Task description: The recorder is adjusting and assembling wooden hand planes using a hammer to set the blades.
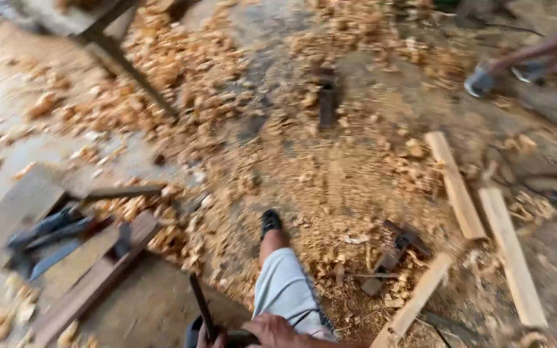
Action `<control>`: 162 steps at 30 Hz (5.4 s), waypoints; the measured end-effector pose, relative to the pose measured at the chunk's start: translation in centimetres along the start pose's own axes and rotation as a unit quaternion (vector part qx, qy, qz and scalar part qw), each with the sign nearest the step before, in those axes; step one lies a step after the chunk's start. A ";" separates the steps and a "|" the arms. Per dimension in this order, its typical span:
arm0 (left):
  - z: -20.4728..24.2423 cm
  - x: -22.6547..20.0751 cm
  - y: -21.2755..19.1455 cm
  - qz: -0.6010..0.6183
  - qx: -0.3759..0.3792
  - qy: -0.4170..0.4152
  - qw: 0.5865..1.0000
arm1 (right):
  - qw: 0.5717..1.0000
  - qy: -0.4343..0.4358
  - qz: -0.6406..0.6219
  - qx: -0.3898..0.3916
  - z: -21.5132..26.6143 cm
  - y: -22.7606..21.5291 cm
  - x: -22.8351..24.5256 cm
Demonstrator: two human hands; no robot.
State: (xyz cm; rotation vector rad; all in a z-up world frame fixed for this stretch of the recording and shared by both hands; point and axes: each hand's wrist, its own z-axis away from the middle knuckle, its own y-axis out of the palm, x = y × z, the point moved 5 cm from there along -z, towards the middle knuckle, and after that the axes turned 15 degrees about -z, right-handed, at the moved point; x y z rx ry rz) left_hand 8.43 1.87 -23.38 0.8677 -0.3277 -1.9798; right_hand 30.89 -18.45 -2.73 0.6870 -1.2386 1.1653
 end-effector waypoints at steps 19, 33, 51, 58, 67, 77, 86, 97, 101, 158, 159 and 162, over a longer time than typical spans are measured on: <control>17.4 -6.6 11.0 0.009 -0.299 0.396 0.868 | 0.911 -0.137 0.325 0.213 -9.6 5.1 5.7; 14.9 -11.2 17.4 -0.045 -0.124 0.384 0.914 | 0.958 0.024 -0.275 0.073 -4.9 10.0 6.9; 6.0 -30.7 6.9 -0.679 -0.431 0.343 0.485 | 0.852 0.240 -0.464 -0.039 -6.7 1.3 4.7; -2.8 -43.1 4.7 -0.843 -0.350 0.214 0.347 | 0.915 0.235 -0.314 -0.099 -6.1 0.3 -0.3; 0.2 -39.2 6.1 -0.907 -0.215 0.089 0.351 | 0.879 0.216 -0.400 -0.143 -10.6 1.9 0.9; 5.1 -32.0 4.3 -0.914 -0.265 0.245 0.184 | 0.882 0.214 -0.398 -0.135 -10.3 10.0 2.1; 7.6 -15.9 5.3 -0.341 -0.203 0.171 0.902 | 0.876 0.146 -0.441 -0.133 -12.9 17.3 0.9; 9.0 -21.6 6.9 -0.684 -0.280 0.269 0.617 | 1.000 -0.024 0.002 -0.015 -5.7 7.9 6.9; 10.0 -21.1 6.3 -0.702 -0.285 0.184 0.626 | 0.998 0.035 -0.007 -0.045 -4.2 5.2 3.1; 22.2 -10.0 2.3 -0.128 -0.377 0.334 0.854 | 0.973 -0.061 0.184 -0.126 -22.5 7.5 3.3; 22.4 -9.6 2.4 -0.118 -0.376 0.333 0.857 | 0.951 -0.130 0.219 -0.175 -21.8 7.7 5.2; 22.5 -8.8 2.2 -0.100 -0.371 0.334 0.861 | 0.926 -0.231 0.219 -0.203 -21.8 8.1 5.0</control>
